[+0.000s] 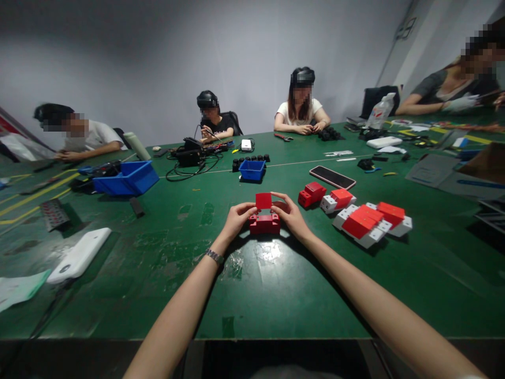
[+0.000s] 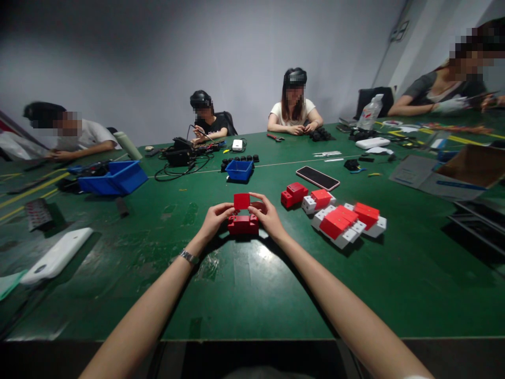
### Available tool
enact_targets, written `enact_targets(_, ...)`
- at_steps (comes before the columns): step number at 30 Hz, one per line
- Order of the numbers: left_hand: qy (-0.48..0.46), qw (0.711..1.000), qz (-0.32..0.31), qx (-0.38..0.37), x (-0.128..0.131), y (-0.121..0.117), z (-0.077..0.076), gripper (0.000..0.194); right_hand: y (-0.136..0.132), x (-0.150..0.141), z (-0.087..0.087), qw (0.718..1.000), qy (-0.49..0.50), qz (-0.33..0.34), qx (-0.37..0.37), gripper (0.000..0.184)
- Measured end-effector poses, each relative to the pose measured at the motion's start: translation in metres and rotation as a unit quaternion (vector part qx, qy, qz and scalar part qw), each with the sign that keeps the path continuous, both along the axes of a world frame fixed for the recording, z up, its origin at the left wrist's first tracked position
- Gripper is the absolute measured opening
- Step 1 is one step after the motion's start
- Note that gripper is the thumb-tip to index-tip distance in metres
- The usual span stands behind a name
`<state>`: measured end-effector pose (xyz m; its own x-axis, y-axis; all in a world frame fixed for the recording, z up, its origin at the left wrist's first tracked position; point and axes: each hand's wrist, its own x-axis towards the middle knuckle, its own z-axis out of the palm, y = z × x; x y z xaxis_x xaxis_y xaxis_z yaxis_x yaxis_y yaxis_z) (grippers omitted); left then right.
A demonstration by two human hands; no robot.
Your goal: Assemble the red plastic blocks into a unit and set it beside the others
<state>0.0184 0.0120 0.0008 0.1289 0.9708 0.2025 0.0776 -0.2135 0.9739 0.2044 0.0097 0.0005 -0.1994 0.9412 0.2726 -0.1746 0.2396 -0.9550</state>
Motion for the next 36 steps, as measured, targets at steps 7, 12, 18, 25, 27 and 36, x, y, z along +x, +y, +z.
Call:
enact_targets(7,-0.01,1.0,0.004,-0.011,0.0007,0.0,-0.0006,0.034,0.0024,0.0006,-0.0015,1.0,-0.005,-0.002,0.008,0.043)
enact_targets(12,-0.011,1.0,0.001,-0.008,0.0,0.0011,-0.0013,0.035,0.0023,0.0,-0.0019,1.0,0.003,-0.001,0.007,0.042)
enact_targets(18,-0.01,1.0,-0.004,-0.002,0.0,0.0001,0.0005,0.032,0.0011,-0.0009,-0.0013,1.0,0.014,0.003,0.004,0.043)
enact_targets(25,-0.013,1.0,-0.003,0.001,0.0004,-0.0001,0.0009,0.032,0.002,-0.0012,-0.0024,0.999,0.033,0.007,-0.01,0.046)
enact_targets(27,-0.016,1.0,-0.004,-0.001,0.0006,-0.0002,0.001,0.032,0.0024,-0.0011,-0.0029,0.999,0.036,0.007,-0.012,0.047)
enact_targets(36,-0.007,1.0,-0.004,0.011,0.0003,-0.0005,0.0009,0.034,0.0075,-0.0012,-0.0086,1.0,0.021,-0.002,0.0,0.031)
